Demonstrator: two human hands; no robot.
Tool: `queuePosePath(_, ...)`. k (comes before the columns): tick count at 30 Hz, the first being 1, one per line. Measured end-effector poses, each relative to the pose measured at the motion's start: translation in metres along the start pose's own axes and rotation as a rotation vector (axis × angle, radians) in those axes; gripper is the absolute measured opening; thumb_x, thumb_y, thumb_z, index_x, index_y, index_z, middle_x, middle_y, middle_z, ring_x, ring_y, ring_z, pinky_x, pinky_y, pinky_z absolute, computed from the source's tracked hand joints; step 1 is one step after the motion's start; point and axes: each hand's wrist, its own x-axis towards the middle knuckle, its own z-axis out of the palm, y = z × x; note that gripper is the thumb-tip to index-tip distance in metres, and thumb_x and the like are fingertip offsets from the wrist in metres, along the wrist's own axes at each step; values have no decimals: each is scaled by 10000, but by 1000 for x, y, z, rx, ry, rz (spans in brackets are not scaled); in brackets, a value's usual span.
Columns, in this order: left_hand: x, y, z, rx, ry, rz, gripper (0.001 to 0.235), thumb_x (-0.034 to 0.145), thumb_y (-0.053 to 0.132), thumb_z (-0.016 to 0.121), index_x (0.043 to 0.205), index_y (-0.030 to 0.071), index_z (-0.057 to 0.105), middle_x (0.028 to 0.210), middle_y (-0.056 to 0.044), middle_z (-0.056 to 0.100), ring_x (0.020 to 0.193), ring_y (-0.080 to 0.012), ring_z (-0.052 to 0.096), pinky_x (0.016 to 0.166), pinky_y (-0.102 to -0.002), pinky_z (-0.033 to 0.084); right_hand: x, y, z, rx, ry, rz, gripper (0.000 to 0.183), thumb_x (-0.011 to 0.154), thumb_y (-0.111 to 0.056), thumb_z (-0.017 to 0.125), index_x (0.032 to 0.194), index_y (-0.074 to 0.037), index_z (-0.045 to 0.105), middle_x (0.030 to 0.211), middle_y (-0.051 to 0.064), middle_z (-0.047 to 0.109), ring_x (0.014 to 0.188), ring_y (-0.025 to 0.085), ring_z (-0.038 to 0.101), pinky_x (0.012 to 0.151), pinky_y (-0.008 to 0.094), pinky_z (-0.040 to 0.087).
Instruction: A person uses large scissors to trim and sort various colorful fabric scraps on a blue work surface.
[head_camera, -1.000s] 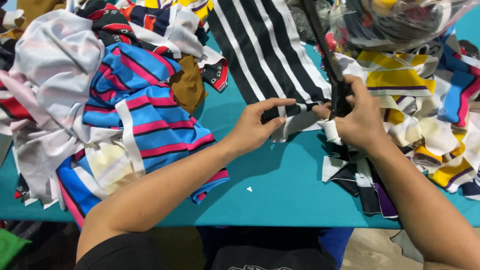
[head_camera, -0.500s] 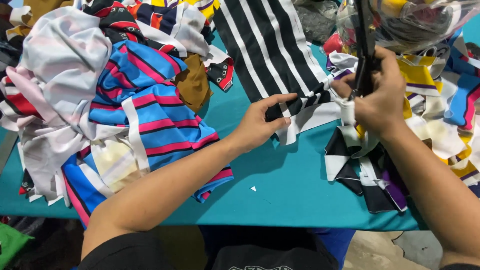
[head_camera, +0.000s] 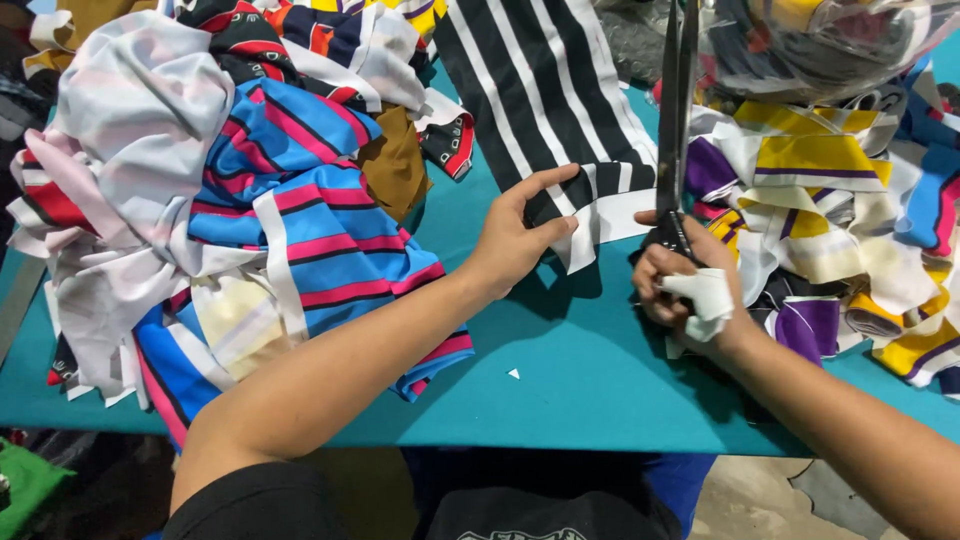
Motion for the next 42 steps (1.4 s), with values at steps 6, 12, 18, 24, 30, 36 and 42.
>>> queuePosePath(6,-1,2,0,-18,-16,-16,517,883,59,718,1385,138,621,1472,-89,612,1407,-265,551,1201,-405,449,2,-27,-46,-283,-37,-17,557,953,-233,647,1439,-23,474,597,-93,527,474,63,599,377,144,410)
queuePosePath(12,-1,-4,-1,-3,-27,-1,534,876,46,730,1387,153,618,1492,-88,598,1447,-278,510,1239,-444,394,0,-30,-67,-658,-4,-329,662,852,-188,726,1444,-54,462,726,68,604,561,143,559,559,273,496)
queuePosePath(18,0,-5,-3,104,-94,1,618,850,138,727,1445,181,566,1527,-77,566,1495,-291,446,1219,-481,380,-10,-47,-5,-530,45,-295,609,908,-157,664,1451,10,445,733,64,602,603,160,618,576,269,563)
queuePosePath(24,-2,-10,-3,-78,-47,19,601,923,1,728,1490,115,565,1546,-183,506,1565,-399,246,1261,-604,146,27,-9,-8,-127,-109,-251,565,934,-161,673,1420,-3,432,666,5,533,491,84,548,354,160,429)
queuePosePath(30,5,-5,-12,-57,-9,86,606,909,25,744,1485,134,592,1523,-146,552,1529,-360,371,1274,-485,230,29,-5,-20,-76,-181,-208,613,908,21,624,1477,27,397,565,61,449,371,114,427,274,205,312)
queuePosePath(36,34,1,-42,-114,32,128,608,897,10,742,1459,142,548,1593,-149,476,1500,-346,440,1207,-499,480,16,-17,-42,151,-558,105,818,957,-286,728,1588,-57,260,641,87,448,379,99,373,263,206,303)
queuePosePath(42,83,20,-62,135,142,152,644,880,0,764,1456,163,525,1490,-161,562,1364,-380,584,1119,-522,583,13,-31,-50,80,-697,146,935,924,-409,821,1559,1,271,601,169,550,363,139,460,273,211,347)
